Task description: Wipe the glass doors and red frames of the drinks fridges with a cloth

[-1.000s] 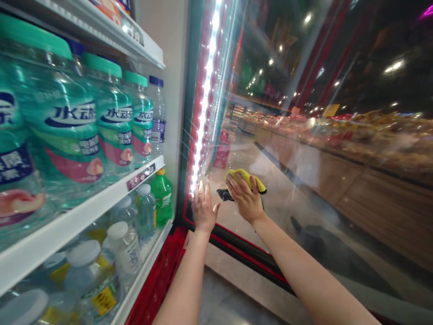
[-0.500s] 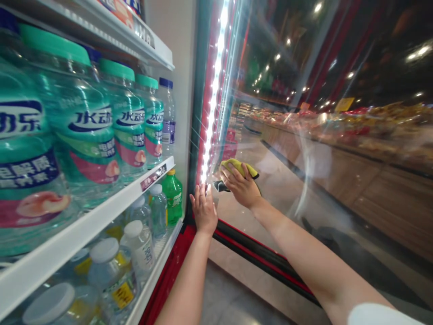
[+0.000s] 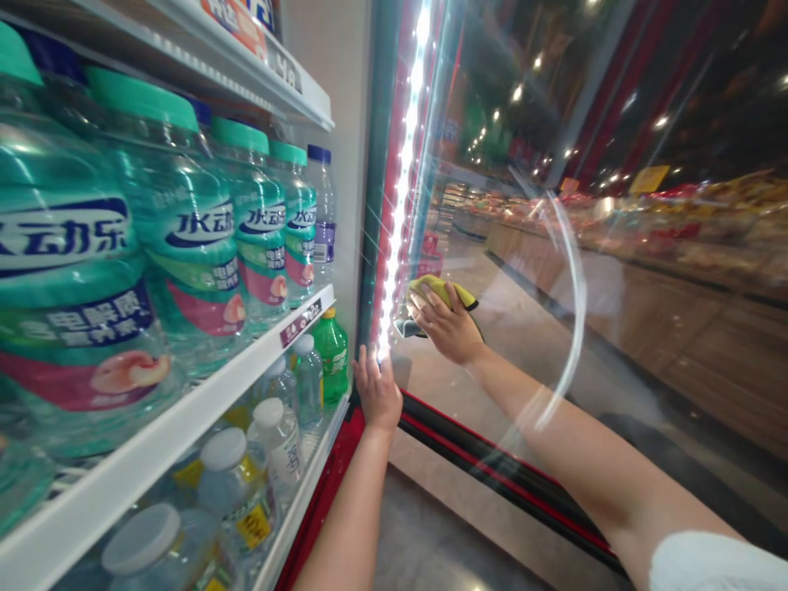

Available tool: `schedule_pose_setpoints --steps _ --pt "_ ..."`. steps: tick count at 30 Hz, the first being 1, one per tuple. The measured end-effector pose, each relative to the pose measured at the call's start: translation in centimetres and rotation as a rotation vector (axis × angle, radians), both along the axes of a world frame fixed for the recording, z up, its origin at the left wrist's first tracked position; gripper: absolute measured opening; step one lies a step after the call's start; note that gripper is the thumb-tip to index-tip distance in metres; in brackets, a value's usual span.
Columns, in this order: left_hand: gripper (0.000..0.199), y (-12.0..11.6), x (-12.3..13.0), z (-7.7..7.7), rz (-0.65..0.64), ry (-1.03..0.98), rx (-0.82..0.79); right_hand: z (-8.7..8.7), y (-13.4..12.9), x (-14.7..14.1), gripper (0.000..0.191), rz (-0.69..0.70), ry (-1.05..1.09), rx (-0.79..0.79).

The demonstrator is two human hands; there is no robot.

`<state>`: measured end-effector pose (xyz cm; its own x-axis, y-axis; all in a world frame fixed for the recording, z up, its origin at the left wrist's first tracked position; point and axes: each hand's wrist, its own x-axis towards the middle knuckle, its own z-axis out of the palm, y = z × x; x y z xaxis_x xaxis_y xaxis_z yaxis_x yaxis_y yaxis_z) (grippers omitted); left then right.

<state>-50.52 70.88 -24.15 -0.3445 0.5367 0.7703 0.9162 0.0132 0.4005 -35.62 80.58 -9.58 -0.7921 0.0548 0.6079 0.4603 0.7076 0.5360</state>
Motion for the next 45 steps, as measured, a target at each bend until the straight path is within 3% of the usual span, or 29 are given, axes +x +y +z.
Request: schedule_pose_setpoints --steps 2,5,12,15,17,20,22,24,26,30,33,35,37,41,45 --pt "0.067 -0.2 -0.3 -0.5 0.009 -0.003 0.009 -0.8 0.4 -1.6 0.045 0.004 0.012 -0.013" --pt "0.065 -0.5 -0.6 -1.1 0.033 -0.012 0.003 -3.7 1.0 -3.3 0.047 0.047 -0.017 -0.055" --pt "0.065 -1.6 -0.6 -2.3 0.066 0.013 -0.05 -16.0 -0.1 -3.0 0.043 0.154 -0.175 -0.083" --pt "0.066 -2.0 -0.7 -2.8 0.074 0.045 -0.07 -18.9 -1.3 -0.8 0.042 0.18 -0.183 -0.078" --pt "0.066 -2.2 -0.9 -3.0 0.076 0.046 -0.088 -18.4 -1.9 1.2 0.043 0.195 -0.202 -0.066" --pt "0.067 -2.4 -1.4 -3.1 0.051 0.032 -0.109 -14.7 -2.6 3.6 0.047 0.141 -0.183 -0.051" --pt "0.068 -2.5 -1.8 -3.2 0.027 0.026 -0.117 -12.3 -2.7 3.8 0.049 0.044 -0.084 -0.073" --pt "0.068 -2.6 -2.0 -3.3 0.023 0.026 -0.121 -11.2 -2.6 2.5 0.05 -0.013 0.011 -0.085" --pt "0.067 -2.8 -2.0 -3.6 0.041 0.032 -0.126 -12.1 -2.2 0.2 0.05 -0.009 0.048 -0.09" --pt "0.064 -3.1 -1.6 -4.4 0.051 0.06 -0.14 -16.9 -1.5 -3.9 0.045 0.04 -0.045 -0.119" --pt "0.061 -2.7 -0.7 -5.0 0.049 0.036 -0.12 -19.3 -1.4 -4.0 0.04 0.068 -0.128 -0.126" --pt "0.059 -2.1 0.2 -5.3 0.039 0.007 -0.106 -19.2 -1.8 -2.2 0.038 0.101 -0.174 -0.113" --pt "0.059 -1.3 1.4 -5.4 0.02 -0.014 -0.106 -18.1 -2.5 1.1 0.039 0.114 -0.197 -0.078" --pt "0.059 -0.2 3.6 -5.6 0.013 -0.054 -0.098 -15.4 -5.4 9.7 0.046 -0.037 -0.151 -0.029" --pt "0.057 -0.1 4.1 -5.9 0.025 -0.064 -0.071 -16.2 -8.8 16.3 0.048 -0.172 -0.133 -0.02"
